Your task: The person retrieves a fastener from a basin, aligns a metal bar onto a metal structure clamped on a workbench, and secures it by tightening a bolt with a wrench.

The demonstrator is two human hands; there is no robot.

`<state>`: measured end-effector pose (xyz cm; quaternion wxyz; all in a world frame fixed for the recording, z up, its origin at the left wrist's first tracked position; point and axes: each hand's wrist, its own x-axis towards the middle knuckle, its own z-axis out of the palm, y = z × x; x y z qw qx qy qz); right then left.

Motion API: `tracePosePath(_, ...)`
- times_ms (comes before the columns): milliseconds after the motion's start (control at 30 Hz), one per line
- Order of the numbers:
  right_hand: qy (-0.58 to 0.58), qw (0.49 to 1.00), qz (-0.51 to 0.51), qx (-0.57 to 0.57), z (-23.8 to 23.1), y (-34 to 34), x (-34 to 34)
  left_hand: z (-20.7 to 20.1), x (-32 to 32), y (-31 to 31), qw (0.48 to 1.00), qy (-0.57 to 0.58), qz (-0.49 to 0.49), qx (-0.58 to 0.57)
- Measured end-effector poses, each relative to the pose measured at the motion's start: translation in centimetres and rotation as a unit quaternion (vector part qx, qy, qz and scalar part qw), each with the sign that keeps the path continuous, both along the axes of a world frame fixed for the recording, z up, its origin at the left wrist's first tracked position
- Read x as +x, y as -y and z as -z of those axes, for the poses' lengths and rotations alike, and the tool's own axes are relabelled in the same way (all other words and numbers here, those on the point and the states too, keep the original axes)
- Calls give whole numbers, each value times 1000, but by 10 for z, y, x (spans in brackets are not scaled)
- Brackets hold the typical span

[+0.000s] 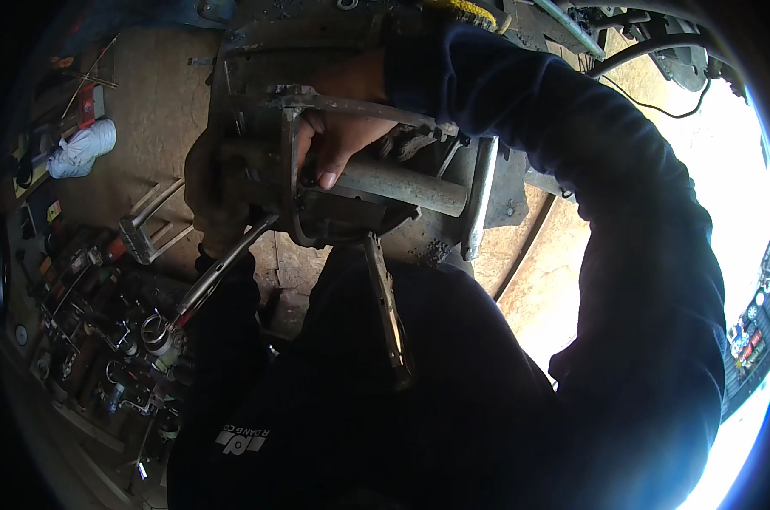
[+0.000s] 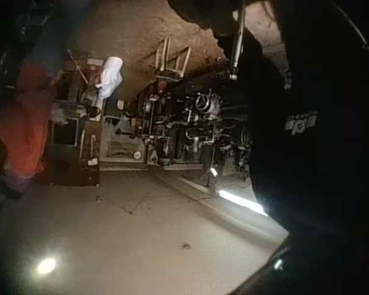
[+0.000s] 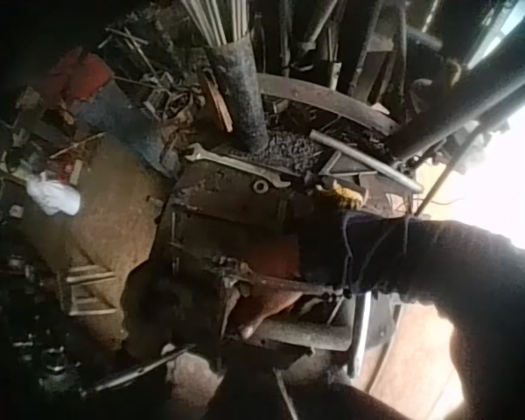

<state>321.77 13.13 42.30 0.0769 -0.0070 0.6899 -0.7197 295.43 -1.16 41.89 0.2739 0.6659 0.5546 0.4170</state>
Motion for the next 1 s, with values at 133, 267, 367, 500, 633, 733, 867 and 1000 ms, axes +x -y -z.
tracePosePath(133,-18,999,32,14,0,3,-1,-3,0,-1,1000,2,3,-3)
tracePosePath(267,-20,996,48,70,-15,3,-2,0,-1,0,1000,-9,6,11)
tracePosePath(367,12,1000,24,-13,-10,4,2,2,-2,1,1000,-14,2,18)
tracePosePath(500,-18,999,-23,-37,7,-1,-7,2,-1,-1,999,-16,17,26)
tracePosePath(633,32,998,-9,62,-26,-1,-4,1,-3,2,1000,-26,3,14)
tracePosePath(733,25,998,-14,63,-20,-2,-3,-1,-1,1,1000,-18,0,8)
tracePosePath(867,24,998,-18,55,-13,-1,-1,-1,1,0,1000,-3,1,2)
tracePosePath(1000,22,998,-20,64,-9,-3,-5,-4,2,0,1000,-3,-1,4)
